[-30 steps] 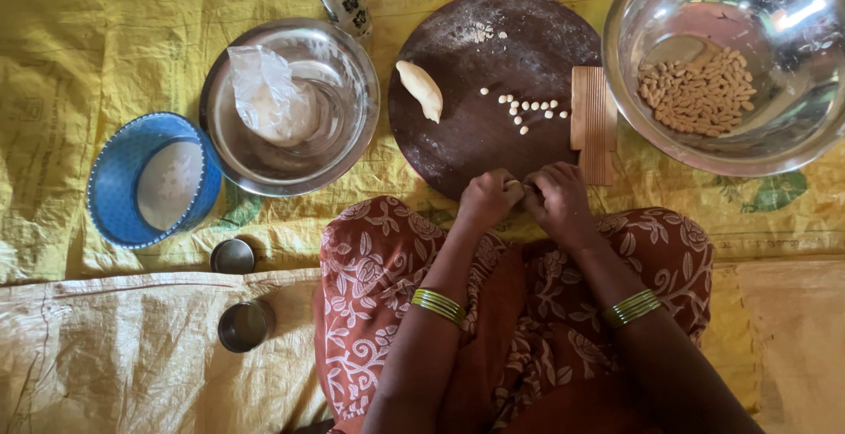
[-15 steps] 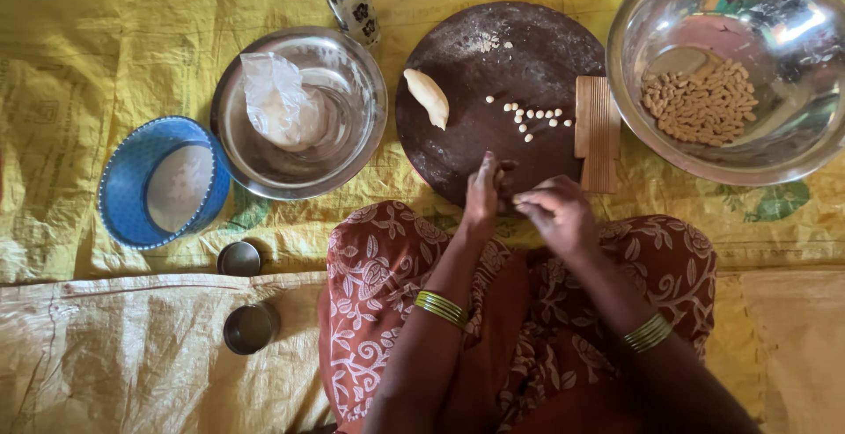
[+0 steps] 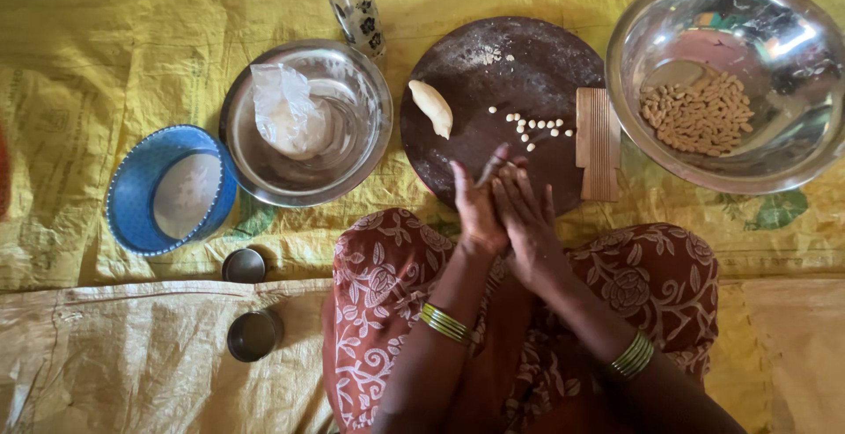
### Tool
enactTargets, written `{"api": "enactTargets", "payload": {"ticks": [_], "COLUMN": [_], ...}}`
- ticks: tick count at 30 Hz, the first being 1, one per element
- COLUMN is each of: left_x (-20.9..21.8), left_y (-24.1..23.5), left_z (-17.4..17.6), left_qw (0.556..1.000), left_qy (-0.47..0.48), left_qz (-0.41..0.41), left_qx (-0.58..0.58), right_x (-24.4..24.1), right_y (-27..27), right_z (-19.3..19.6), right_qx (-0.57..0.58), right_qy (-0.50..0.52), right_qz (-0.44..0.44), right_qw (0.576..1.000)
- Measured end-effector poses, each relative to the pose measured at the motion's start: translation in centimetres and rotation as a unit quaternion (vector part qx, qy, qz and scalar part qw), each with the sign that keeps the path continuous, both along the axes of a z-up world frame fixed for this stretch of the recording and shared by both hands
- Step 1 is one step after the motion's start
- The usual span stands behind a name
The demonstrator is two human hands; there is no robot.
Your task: The person sits on the floor and rolls a piece of dough into a long rope on a wooden board. They then pinch off small pieces and roll them into uniform balls, placing them in a row on the board.
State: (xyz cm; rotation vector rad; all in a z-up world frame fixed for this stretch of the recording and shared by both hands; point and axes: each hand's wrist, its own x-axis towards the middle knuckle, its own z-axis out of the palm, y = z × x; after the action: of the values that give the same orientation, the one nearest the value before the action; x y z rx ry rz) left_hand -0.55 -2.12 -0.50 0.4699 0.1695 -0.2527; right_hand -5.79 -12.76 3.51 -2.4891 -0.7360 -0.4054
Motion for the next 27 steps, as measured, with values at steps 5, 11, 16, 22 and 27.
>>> {"api": "enactTargets", "payload": {"ticks": [5,11,16,22,27], "left_x": [1.0,0.2,0.5,0.9,0.2], "left_y": [3.4,1.2,2.0,1.6,1.3], "left_z": [-1.3,-0.4,-1.0,-2.7,0.6], "left_qw": [0.994,0.995,0.986,0.934,0.969], "left_qy": [-0.047,-0.025,-0.052,-0.145,-0.036], "left_qz": [0.083,-0.014,0.021,-0.026,-0.003], "left_qx": [-0.057,-0.1,-0.155,-0.325,-0.243], "right_x": [-2.8,-0.7,0.1,-1.2,1.2], "right_y": [1.1,0.5,-0.3,0.8,0.9], "right_z": [1.5,1.9,2.3,4.1,5.2], "right_qx": [-0.063,-0.039,-0.045,-0.056,-0.057], "right_qy": [0.079,0.041,-0.014,0.067,0.028], "right_qz": [0.004,0.023,0.014,0.052,0.019], "right_qw": [0.995,0.998,0.999,0.995,0.998]}}
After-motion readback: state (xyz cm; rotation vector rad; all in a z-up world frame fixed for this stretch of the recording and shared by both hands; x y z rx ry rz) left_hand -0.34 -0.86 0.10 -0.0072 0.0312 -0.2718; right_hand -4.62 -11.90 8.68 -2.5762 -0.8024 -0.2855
